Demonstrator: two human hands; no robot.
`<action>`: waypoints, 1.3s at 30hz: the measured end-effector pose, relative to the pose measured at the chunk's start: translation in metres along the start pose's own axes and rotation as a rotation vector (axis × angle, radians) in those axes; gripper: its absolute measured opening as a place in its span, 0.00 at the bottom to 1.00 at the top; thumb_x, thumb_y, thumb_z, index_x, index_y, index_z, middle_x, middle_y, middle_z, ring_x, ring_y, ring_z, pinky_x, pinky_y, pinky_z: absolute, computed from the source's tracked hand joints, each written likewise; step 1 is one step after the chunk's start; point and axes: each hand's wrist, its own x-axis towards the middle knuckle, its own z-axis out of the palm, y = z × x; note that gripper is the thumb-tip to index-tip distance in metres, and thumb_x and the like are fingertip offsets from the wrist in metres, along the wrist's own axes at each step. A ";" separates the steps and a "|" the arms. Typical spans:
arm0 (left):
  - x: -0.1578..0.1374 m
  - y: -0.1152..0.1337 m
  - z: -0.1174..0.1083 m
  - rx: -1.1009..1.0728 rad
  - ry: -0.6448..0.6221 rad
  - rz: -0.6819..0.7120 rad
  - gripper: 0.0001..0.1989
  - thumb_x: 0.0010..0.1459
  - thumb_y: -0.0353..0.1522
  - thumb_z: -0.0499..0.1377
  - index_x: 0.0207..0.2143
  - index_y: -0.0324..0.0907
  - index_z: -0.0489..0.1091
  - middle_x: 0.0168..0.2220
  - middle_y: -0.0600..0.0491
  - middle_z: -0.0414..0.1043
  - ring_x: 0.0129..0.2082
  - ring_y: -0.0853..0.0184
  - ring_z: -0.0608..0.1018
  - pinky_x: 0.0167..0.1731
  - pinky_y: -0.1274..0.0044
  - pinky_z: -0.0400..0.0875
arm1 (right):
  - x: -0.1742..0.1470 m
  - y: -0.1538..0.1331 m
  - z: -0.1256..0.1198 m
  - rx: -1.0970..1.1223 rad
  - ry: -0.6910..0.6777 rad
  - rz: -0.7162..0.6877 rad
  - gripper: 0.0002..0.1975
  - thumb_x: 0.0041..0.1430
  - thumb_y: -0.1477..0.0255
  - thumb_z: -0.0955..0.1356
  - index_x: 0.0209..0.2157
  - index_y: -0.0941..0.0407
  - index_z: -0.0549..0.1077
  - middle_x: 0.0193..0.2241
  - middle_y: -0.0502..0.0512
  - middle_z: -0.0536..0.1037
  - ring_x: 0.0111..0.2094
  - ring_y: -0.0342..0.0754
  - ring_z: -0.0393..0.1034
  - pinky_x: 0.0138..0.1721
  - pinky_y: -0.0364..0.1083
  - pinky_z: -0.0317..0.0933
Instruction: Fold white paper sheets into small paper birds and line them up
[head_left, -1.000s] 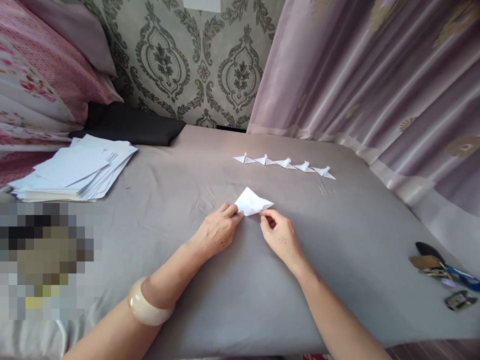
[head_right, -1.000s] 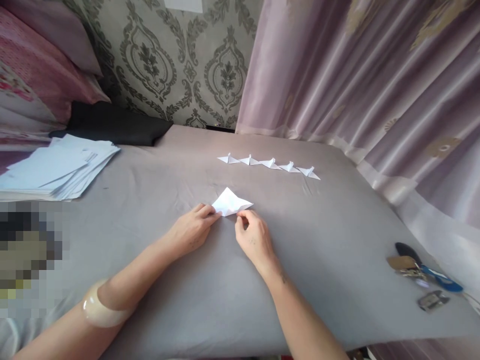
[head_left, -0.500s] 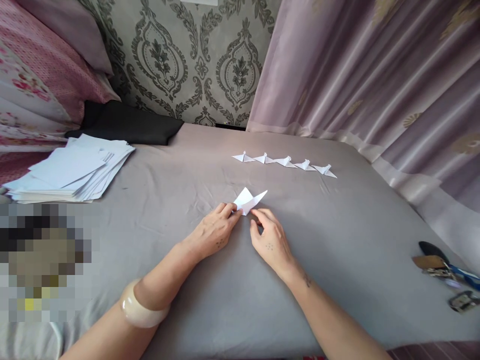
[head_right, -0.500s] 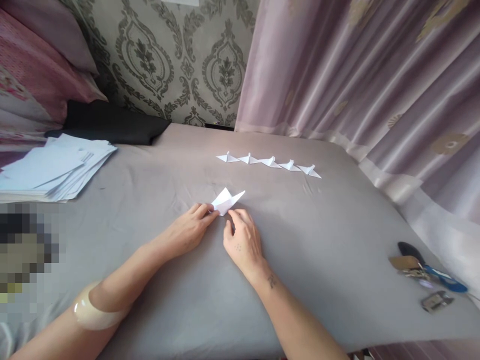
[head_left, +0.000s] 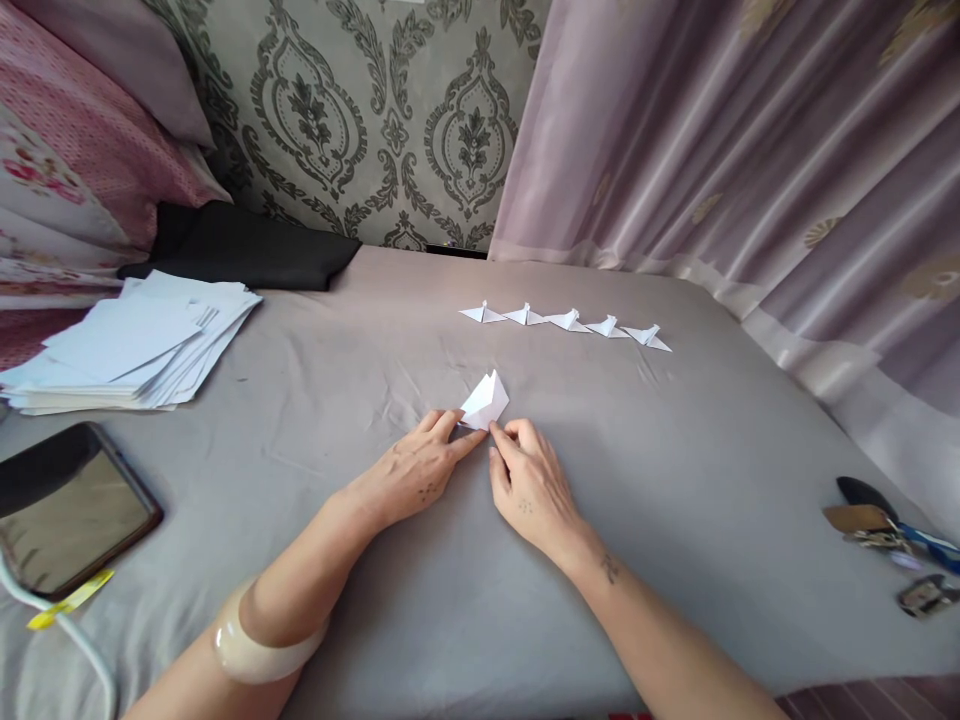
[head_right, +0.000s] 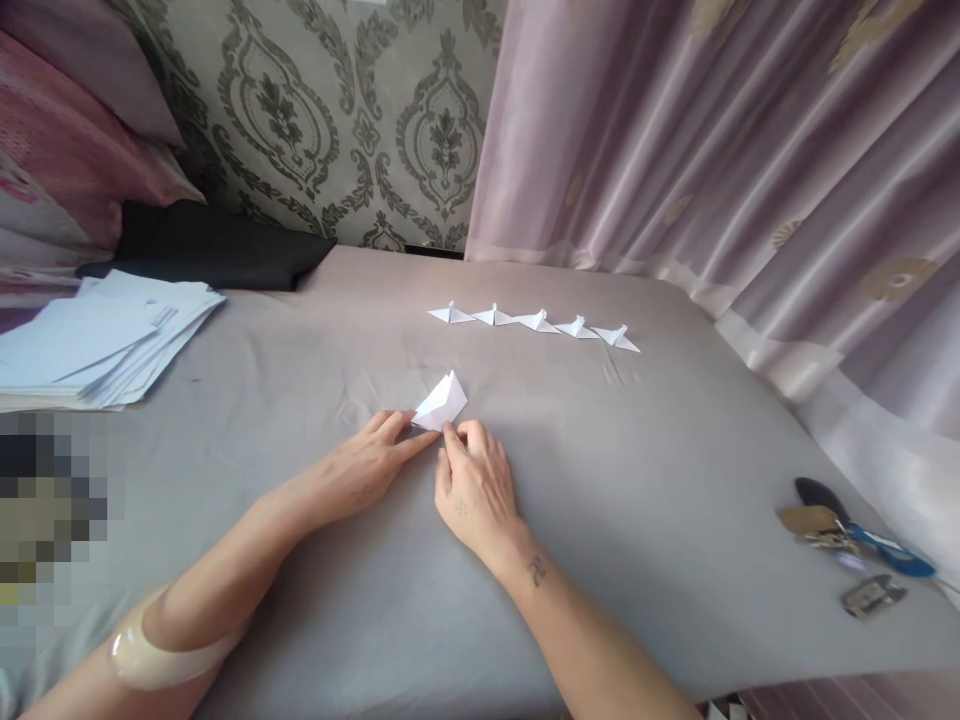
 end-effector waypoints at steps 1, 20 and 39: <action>-0.001 0.000 -0.002 -0.018 -0.008 -0.007 0.29 0.60 0.21 0.45 0.62 0.47 0.58 0.51 0.44 0.62 0.50 0.59 0.66 0.46 0.69 0.70 | -0.001 -0.002 -0.001 -0.033 -0.006 -0.006 0.21 0.65 0.73 0.58 0.57 0.60 0.67 0.41 0.61 0.71 0.41 0.52 0.66 0.43 0.51 0.63; 0.008 -0.015 -0.010 -0.530 0.241 -0.332 0.14 0.55 0.23 0.49 0.42 0.41 0.68 0.40 0.49 0.71 0.38 0.67 0.76 0.39 0.75 0.73 | 0.005 -0.019 -0.004 -0.253 -0.062 -0.091 0.20 0.66 0.69 0.58 0.52 0.66 0.69 0.38 0.63 0.71 0.38 0.54 0.64 0.38 0.53 0.59; 0.011 -0.021 -0.003 -0.525 0.248 -0.379 0.11 0.57 0.27 0.50 0.35 0.40 0.72 0.41 0.49 0.70 0.28 0.71 0.74 0.31 0.78 0.71 | 0.007 -0.021 -0.002 -0.238 -0.063 -0.153 0.19 0.65 0.75 0.58 0.54 0.63 0.67 0.44 0.64 0.72 0.41 0.54 0.64 0.39 0.52 0.63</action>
